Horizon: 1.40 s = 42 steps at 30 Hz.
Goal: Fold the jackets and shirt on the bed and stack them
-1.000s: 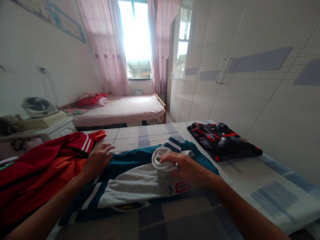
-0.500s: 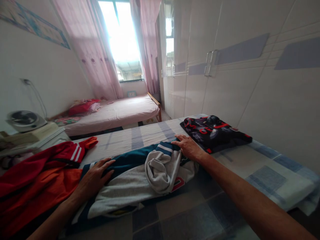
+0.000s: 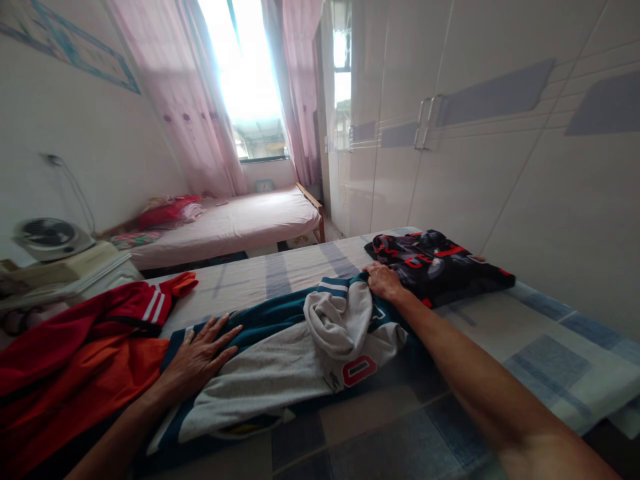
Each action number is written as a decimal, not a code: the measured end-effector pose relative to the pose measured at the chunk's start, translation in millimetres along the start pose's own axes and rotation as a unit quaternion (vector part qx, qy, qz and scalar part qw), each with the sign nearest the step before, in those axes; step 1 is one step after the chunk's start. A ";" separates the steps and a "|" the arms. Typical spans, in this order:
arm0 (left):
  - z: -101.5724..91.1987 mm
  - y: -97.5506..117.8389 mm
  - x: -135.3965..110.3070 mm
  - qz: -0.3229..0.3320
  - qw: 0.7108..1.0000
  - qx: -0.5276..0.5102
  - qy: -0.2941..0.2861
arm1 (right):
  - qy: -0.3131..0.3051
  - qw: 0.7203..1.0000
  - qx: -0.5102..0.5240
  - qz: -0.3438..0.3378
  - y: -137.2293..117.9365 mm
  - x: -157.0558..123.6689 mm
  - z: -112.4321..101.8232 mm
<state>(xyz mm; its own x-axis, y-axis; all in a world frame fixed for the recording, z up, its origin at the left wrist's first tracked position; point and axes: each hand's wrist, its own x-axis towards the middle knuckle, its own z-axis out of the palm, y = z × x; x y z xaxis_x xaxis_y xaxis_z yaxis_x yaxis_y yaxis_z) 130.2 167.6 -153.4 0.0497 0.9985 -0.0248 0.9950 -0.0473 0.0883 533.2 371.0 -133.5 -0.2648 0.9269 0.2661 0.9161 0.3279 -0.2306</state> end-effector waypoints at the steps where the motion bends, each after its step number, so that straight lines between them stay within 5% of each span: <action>1: -0.3 -0.7 -0.4 0.003 1.000 -0.002 -0.001 | 0.012 1.000 0.003 -0.003 -1.8 -3.7 -2.6; 5: -8.0 0.1 2.8 0.003 1.000 -0.013 -0.008 | 0.029 0.993 0.103 -0.050 -5.9 -25.6 -3.8; 8: -27.6 19.7 11.7 0.003 0.999 -0.028 0.016 | -0.002 0.976 0.211 -0.058 -1.9 -39.8 9.0; 12: -52.4 81.9 30.7 0.156 0.982 -0.060 0.092 | 0.012 0.962 0.266 -0.059 4.8 -44.7 21.8; 16: -48.8 144.6 53.5 0.318 0.945 -0.014 0.075 | 0.036 0.966 0.220 -0.128 4.4 -45.2 23.2; 20: -48.8 170.1 63.7 0.372 0.925 0.009 0.077 | 0.050 0.977 0.150 -0.145 1.4 -48.0 22.6; 24: -81.9 168.9 45.7 0.370 0.924 -0.052 0.084 | 0.048 0.978 0.155 -0.133 0.6 -48.6 20.9; 28: -108.4 161.3 12.3 0.276 0.954 -0.083 0.080 | 0.052 0.975 0.177 -0.126 1.6 -46.9 21.0; 34: -79.2 135.2 -29.3 0.206 0.975 -0.074 -0.044 | 0.049 0.978 0.148 -0.142 0.7 -48.9 22.9; 37: -65.2 118.0 -46.8 0.191 0.976 -0.089 -0.063 | 0.051 0.977 0.150 -0.142 0.3 -49.8 22.5; 42: -78.5 107.1 -57.4 0.131 0.955 -0.256 -0.065 | 0.073 0.970 0.192 -0.127 -0.9 -47.0 18.7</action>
<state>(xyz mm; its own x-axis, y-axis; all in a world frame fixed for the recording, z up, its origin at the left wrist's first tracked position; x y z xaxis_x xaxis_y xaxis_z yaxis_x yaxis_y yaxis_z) 227.1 107.5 -64.4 0.3357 0.9403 -0.0558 0.7747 -0.2420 0.5842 539.2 330.5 -163.3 -0.3969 0.7805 0.4829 0.6391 0.6127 -0.4650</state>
